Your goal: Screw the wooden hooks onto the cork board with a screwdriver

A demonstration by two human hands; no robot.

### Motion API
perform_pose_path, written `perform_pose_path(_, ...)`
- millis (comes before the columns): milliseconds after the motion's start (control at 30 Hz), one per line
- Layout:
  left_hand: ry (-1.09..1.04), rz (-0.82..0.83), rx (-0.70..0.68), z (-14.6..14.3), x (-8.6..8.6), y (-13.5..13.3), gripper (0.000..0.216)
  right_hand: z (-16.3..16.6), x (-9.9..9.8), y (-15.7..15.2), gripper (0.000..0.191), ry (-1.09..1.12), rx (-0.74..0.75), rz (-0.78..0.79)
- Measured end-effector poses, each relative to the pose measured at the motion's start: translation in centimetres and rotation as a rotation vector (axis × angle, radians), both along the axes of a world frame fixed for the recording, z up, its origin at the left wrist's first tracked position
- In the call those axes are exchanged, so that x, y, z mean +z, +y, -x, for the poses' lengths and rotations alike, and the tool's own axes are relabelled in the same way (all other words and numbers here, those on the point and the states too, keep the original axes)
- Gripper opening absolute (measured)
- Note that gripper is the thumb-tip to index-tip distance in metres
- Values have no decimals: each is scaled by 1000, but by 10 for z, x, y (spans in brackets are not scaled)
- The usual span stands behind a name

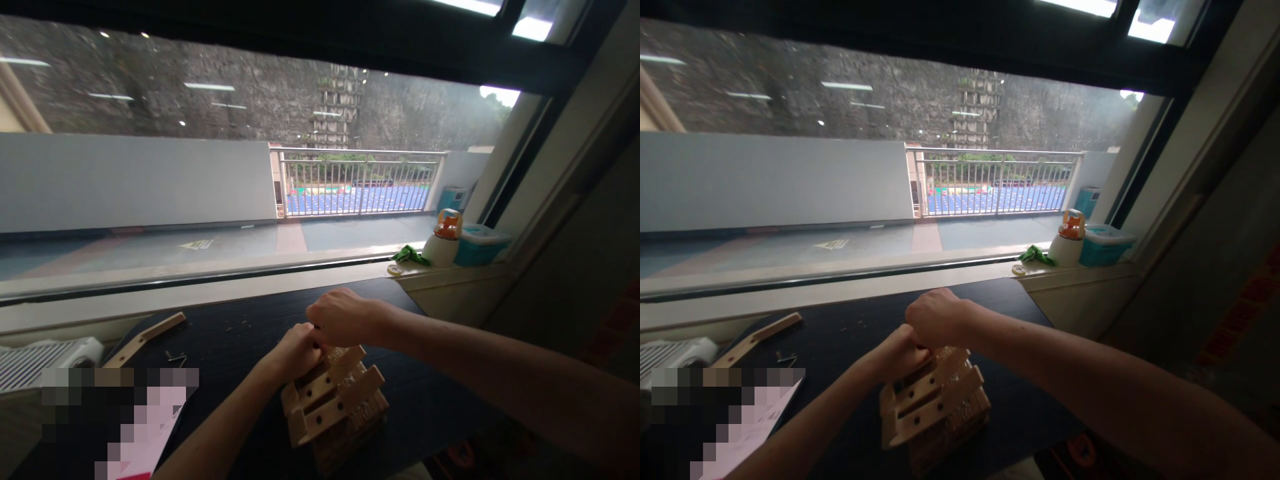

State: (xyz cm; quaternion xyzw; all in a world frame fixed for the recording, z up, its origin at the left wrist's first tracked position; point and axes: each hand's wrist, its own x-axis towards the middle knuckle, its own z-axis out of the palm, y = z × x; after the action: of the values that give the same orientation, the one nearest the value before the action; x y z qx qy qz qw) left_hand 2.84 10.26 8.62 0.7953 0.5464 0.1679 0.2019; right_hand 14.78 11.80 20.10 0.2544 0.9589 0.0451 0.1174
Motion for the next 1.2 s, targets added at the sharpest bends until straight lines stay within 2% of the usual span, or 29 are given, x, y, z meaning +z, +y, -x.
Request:
perform_pose_path(133, 16, 15, 15, -1, 2, -1, 18, -3, 1, 1, 25, 19, -46, -26)
perform_pose_path(300, 25, 30, 65, -2, 3, -2, 13, -8, 12, 3, 26, -4, 79, 53)
perform_pose_path(400, 33, 42, 72, -2, 3, -1, 12, -9, 15, 4, 23, -61, 94, 79)
perform_pose_path(833, 16, 101, 51, -3, 4, -2, 17, -8, 5, 9, 24, -52, -38, 68)
perform_pose_path(1000, -7, 82, 55, -1, 1, -2, 17, -9, 8, 7, 29, -28, 43, 99)
perform_pose_path(1200, -8, 73, 56, -1, -1, 0, 16, -12, 0, 12, 25, 10, 99, 93)
